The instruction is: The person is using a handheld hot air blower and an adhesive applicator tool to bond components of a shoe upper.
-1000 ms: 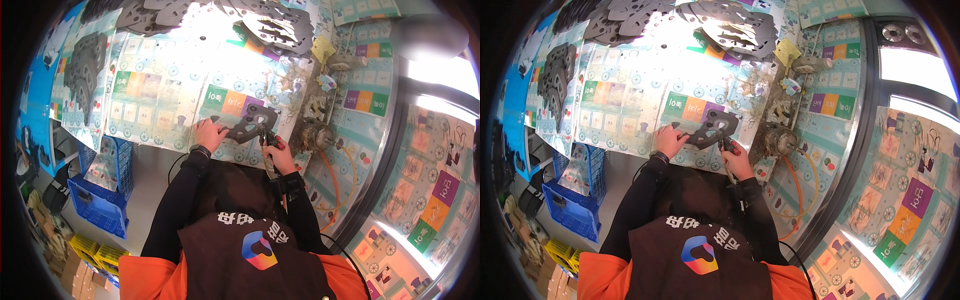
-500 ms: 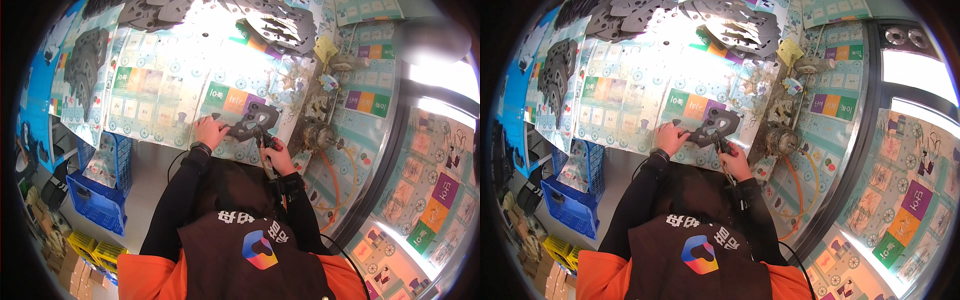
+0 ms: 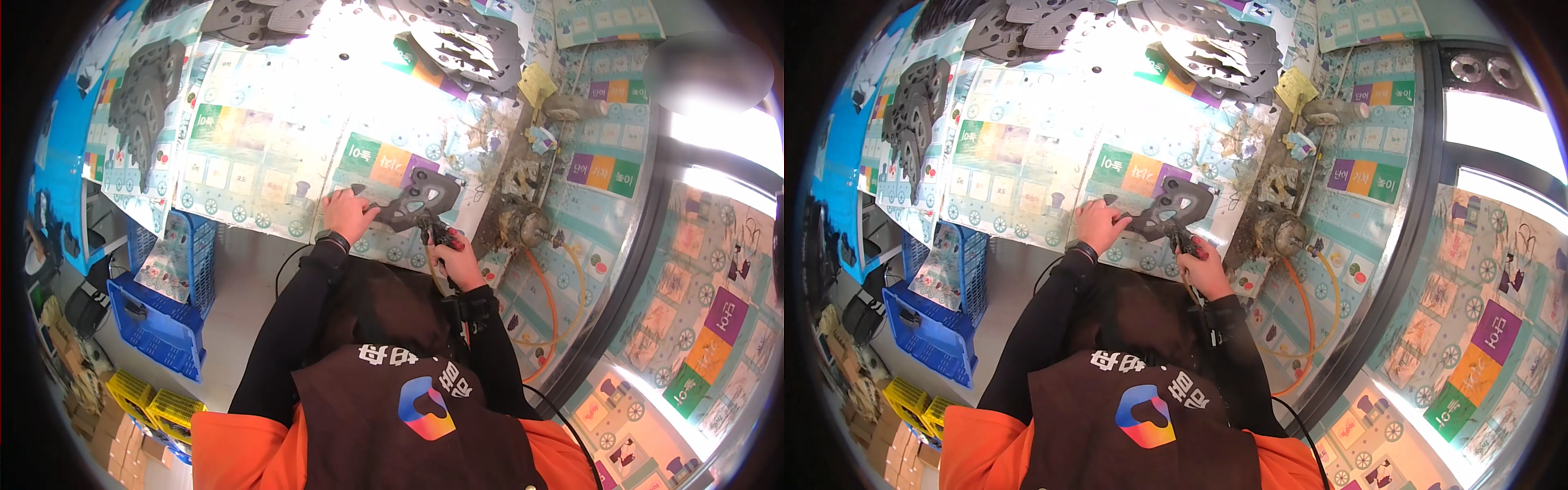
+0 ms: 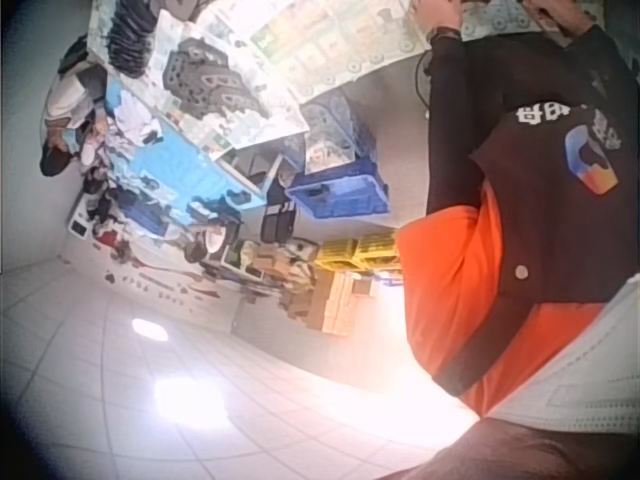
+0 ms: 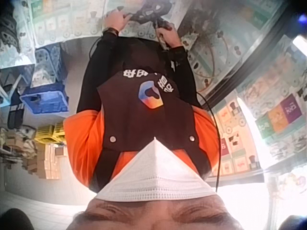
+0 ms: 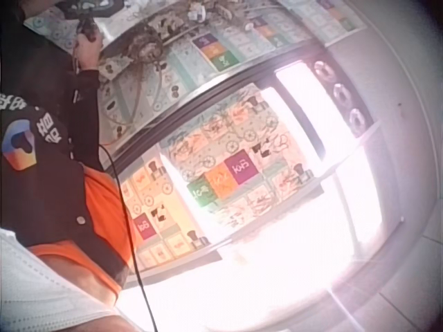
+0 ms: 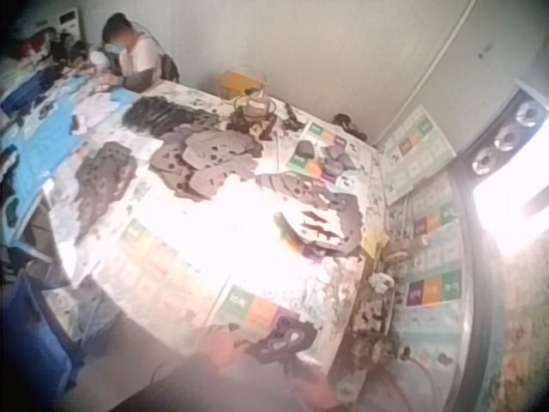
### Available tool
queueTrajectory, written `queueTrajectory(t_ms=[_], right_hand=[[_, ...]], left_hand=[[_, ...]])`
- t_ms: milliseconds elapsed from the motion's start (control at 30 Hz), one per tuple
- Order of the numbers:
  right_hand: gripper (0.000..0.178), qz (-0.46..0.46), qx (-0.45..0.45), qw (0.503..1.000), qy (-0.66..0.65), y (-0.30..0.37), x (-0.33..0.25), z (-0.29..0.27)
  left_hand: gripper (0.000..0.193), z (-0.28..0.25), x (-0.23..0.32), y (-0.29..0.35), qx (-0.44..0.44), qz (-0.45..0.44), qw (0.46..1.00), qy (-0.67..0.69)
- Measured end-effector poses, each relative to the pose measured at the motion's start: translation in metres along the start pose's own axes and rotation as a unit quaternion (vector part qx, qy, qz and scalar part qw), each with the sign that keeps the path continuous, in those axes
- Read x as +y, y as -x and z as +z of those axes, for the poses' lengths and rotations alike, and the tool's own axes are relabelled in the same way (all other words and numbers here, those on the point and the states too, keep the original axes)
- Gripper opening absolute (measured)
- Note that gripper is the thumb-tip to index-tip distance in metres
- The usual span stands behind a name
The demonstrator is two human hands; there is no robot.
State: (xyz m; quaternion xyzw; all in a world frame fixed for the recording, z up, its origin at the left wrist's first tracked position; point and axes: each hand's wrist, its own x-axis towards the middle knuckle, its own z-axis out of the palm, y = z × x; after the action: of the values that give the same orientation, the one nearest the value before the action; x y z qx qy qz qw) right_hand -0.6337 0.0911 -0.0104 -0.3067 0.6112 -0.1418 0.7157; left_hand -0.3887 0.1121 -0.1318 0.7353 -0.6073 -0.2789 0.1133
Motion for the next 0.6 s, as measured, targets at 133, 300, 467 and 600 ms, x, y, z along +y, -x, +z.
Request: queueTrajectory(t_ms=[133,300,467,600], right_hand=[[0.013,-0.014,-0.001,1.0,0.002,-0.001,-0.002,0.006],[0.015,0.016,-0.025,0.999,0.025,-0.002,-0.003,0.009],[0.018,0.018,-0.052,0.997,0.056,-0.004,0.011,-0.001],[0.029,-0.059,-0.077,0.995,0.001,-0.002,0.024,-0.009]], left_hand=[[0.032,0.001,-0.002,0.001,-0.002,-0.003,1.0,0.002],[0.031,-0.002,-0.001,0.002,0.004,0.0,1.0,0.007],[0.029,0.001,-0.003,0.002,-0.032,-0.019,0.999,-0.002],[0.031,0.007,-0.007,-0.005,-0.095,-0.008,0.995,0.01]])
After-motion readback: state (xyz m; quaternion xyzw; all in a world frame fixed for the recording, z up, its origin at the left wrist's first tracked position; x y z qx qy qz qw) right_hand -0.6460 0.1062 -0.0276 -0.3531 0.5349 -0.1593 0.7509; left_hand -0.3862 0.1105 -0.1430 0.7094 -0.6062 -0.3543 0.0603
